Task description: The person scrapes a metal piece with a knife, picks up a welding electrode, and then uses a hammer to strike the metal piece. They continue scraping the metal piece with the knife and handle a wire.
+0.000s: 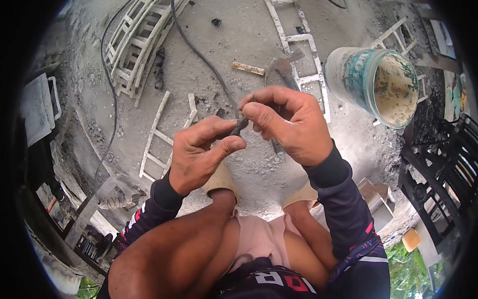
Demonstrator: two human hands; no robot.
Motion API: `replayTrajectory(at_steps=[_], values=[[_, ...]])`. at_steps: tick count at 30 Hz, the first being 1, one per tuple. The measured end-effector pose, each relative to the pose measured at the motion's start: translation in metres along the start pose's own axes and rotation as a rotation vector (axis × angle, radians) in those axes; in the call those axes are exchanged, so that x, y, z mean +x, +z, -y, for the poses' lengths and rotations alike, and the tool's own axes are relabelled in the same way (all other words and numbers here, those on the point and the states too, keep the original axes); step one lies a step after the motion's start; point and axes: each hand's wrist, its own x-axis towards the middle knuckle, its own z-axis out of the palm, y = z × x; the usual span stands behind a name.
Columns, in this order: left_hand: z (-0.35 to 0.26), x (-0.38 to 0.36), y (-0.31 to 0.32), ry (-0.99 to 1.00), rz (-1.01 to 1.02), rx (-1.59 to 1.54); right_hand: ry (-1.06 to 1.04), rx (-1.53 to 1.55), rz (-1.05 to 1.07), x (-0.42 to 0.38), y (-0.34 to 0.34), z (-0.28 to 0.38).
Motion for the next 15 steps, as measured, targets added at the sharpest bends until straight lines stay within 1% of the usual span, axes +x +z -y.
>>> replayTrajectory(at_steps=[2,4,6,7,8,12,14,15], values=[[0.002,0.000,0.003,0.081,0.037,-0.095,-0.001,0.073,0.033,-0.002,-0.006,0.003],[-0.002,-0.002,0.007,0.066,0.015,-0.128,-0.001,0.057,0.049,-0.003,-0.011,0.004],[-0.004,-0.002,0.008,0.048,-0.010,-0.161,-0.049,0.083,0.086,-0.004,-0.014,0.001],[-0.004,-0.002,0.007,0.078,0.015,-0.134,-0.046,0.082,0.086,-0.005,-0.015,-0.001],[-0.005,-0.001,0.006,0.108,0.040,-0.107,-0.087,0.120,0.094,-0.005,-0.016,-0.003],[-0.010,0.002,0.008,0.108,0.027,-0.038,-0.170,0.177,0.135,-0.004,-0.019,-0.006],[-0.008,0.006,0.014,0.118,-0.071,-0.038,-0.153,0.229,0.127,-0.004,-0.020,-0.007],[-0.006,0.006,0.015,0.134,-0.081,-0.028,-0.134,0.280,0.120,-0.005,-0.020,-0.008]])
